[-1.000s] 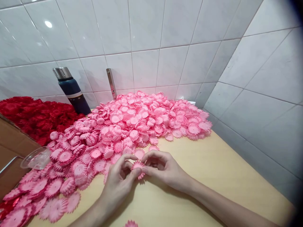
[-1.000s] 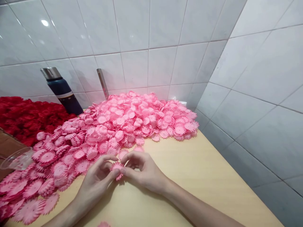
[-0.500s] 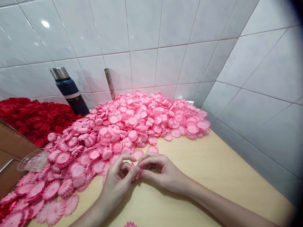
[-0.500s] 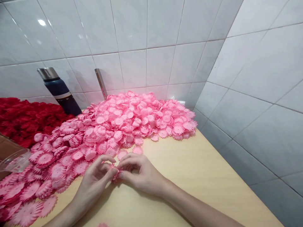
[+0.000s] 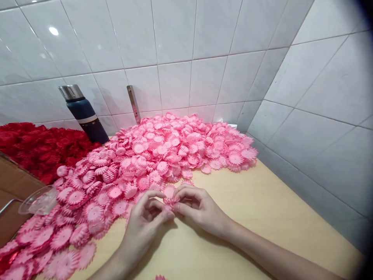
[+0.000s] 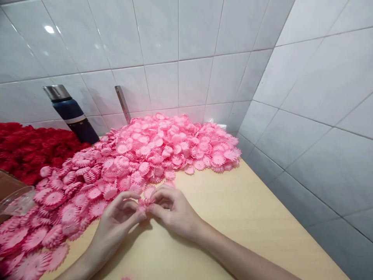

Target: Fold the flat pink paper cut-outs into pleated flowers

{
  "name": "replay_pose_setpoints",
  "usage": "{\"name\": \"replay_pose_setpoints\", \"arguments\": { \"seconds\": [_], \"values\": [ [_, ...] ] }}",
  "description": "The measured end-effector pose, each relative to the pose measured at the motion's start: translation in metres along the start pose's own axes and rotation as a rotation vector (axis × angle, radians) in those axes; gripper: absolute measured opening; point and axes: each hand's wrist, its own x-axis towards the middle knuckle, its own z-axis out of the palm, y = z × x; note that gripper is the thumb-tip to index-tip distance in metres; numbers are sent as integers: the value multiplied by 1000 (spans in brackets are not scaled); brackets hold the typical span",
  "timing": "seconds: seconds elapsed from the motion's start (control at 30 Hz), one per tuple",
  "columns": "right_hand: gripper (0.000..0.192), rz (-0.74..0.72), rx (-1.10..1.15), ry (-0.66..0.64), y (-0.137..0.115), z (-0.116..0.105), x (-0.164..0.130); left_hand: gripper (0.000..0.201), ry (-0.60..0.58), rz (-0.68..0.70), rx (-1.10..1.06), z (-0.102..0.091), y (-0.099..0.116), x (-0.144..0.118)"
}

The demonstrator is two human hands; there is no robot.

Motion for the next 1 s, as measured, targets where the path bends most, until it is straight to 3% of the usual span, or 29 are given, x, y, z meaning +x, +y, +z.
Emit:
{"name": "replay_pose_setpoints", "arguments": {
  "seconds": [0.2, 0.4, 0.47, 0.6, 0.77, 0.83, 1.0],
  "values": [
    [14, -34, -74, -89, -6, -1, -5, 28, 0, 46, -1, 1, -1, 2],
    [22, 15, 16, -16, -3, -1, -2, 28, -53, 46, 18, 3, -1, -2],
    [26, 59, 160, 48, 0, -3, 1, 25, -11, 54, 34, 4, 0, -3],
    [31, 117, 398, 218, 7, -9, 7, 19, 185, 184, 79, 3, 3, -5],
    [32, 108, 273, 192, 9, -6, 5, 21, 432, 342, -35, -5, 1, 2],
    [32, 112, 236, 196, 8, -5, 4, 23, 450, 391, -63, -7, 0, 6],
    [32, 135, 197, 181, 5, -4, 4, 57, 392, 502, -37, -10, -1, 12]
  ]
}}
